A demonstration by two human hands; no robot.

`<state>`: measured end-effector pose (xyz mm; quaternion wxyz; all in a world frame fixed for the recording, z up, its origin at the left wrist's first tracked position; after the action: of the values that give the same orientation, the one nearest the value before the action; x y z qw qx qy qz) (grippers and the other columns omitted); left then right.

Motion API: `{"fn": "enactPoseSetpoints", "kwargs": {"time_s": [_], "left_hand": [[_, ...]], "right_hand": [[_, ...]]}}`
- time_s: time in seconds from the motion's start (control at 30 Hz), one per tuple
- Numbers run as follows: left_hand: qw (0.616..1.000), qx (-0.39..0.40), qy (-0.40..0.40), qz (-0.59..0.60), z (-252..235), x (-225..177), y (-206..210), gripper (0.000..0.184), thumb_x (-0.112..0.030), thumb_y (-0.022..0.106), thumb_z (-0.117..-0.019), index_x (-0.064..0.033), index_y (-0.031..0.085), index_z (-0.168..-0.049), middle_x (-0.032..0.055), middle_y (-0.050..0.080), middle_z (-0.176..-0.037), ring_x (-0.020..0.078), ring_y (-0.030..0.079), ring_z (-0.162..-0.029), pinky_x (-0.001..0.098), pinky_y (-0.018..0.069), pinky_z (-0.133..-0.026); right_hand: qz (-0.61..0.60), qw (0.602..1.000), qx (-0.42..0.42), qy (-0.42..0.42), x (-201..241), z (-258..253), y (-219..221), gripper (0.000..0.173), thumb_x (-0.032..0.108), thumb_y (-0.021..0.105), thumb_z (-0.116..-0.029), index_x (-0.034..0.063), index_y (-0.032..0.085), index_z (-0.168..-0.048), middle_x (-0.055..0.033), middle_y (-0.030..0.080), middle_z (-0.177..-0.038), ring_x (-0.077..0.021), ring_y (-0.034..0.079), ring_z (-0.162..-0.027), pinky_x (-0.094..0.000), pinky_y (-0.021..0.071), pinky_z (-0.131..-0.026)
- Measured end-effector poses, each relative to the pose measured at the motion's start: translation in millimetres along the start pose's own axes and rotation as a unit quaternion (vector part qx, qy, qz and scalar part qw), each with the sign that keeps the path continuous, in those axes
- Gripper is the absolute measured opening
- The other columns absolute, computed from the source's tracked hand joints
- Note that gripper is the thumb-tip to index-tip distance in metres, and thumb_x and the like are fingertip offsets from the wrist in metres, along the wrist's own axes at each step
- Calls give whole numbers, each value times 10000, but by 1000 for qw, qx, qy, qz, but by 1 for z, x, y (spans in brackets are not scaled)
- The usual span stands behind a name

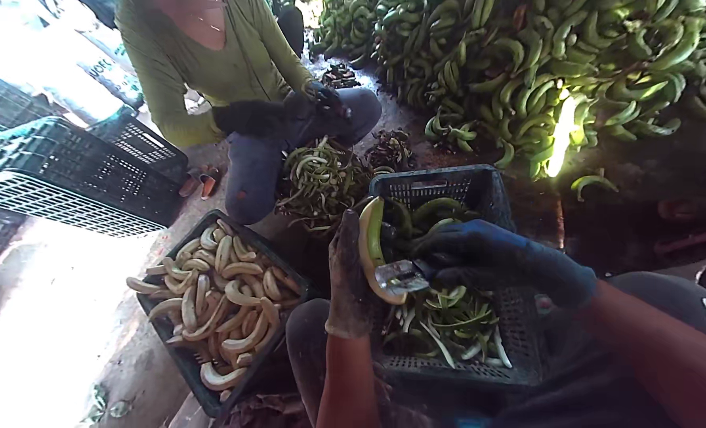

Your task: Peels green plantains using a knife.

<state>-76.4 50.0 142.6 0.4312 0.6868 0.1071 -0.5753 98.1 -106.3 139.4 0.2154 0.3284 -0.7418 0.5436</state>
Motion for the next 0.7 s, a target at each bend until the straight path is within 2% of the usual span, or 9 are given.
{"fn": "enactPoseSetpoints", "kwargs": {"time_s": [0.07,0.13,0.2,0.27,0.4,0.47,0.53,0.6,0.7], "left_hand": [[1000,15,-16,0,2,-1,2,437,-433,397,-1093,-140,632,-1316,71,683,-925,112,652,-707,271,585,-629],[1000,18,-20,-5,1,-1,6,428,-420,397,-1094,-145,650,-1302,57,703,-965,101,678,-757,265,596,-655],[999,36,-25,-20,-2,6,4,417,-413,406,-1089,-154,657,-1297,45,717,-1013,97,695,-823,269,602,-694],[999,28,-15,-8,-8,17,3,409,-376,411,-1092,-112,663,-1275,67,701,-929,112,672,-730,273,588,-622],[1000,-12,3,-8,-12,19,14,376,-325,408,-1106,-88,655,-1263,84,717,-1055,138,698,-929,320,604,-802],[1000,-19,-8,-6,-9,18,15,399,-346,415,-1101,-85,647,-1295,105,718,-1068,164,709,-924,341,616,-787],[999,-18,-36,15,-10,15,11,399,-380,448,-1088,-95,615,-1313,108,705,-986,170,709,-798,340,627,-680],[998,-20,-46,44,-16,12,5,361,-352,478,-1082,-70,601,-1269,124,675,-851,191,688,-658,350,616,-564],[998,-30,47,22,-22,12,-5,328,-327,465,-1088,-99,627,-1257,61,689,-847,120,683,-695,295,607,-611]], "right_hand": [[-15,999,14,-42,1,1,-3,508,614,600,-955,205,739,-1222,60,722,-1058,-29,667,-904,-280,592,-775],[-2,999,25,-35,1,-2,-2,455,572,628,-956,229,738,-1234,56,722,-1061,-51,674,-920,-310,594,-783],[44,999,-8,-6,0,-6,5,327,363,706,-940,236,732,-1241,6,720,-1053,-139,690,-930,-416,596,-790],[133,987,-87,17,-5,-10,10,368,238,737,-889,238,720,-1257,-49,704,-1014,-228,689,-920,-482,587,-780],[228,928,-258,143,-17,-17,2,406,397,686,-961,212,679,-1323,-158,695,-1111,-358,678,-1016,-569,558,-830],[162,906,-304,248,-19,-18,-18,455,476,607,-1007,204,623,-1370,-149,677,-1204,-341,682,-1053,-599,556,-854],[118,909,-292,273,-17,-12,-30,486,515,590,-999,213,577,-1380,-111,677,-1201,-297,695,-994,-590,565,-821],[91,940,-237,228,-10,-8,-24,441,458,648,-977,174,614,-1313,-83,702,-1054,-246,693,-854,-546,584,-744],[57,983,-98,146,0,-7,-4,421,493,649,-971,208,687,-1278,-7,710,-1025,-146,679,-834,-444,597,-754]]}}
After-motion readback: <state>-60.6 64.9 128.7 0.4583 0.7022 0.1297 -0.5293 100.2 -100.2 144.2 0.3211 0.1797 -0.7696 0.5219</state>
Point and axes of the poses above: each hand's wrist, its own z-axis away from the middle knuckle, its own y-axis out of the palm, x = y × z, the point moved 1 cm from there along -z, towards the middle knuckle
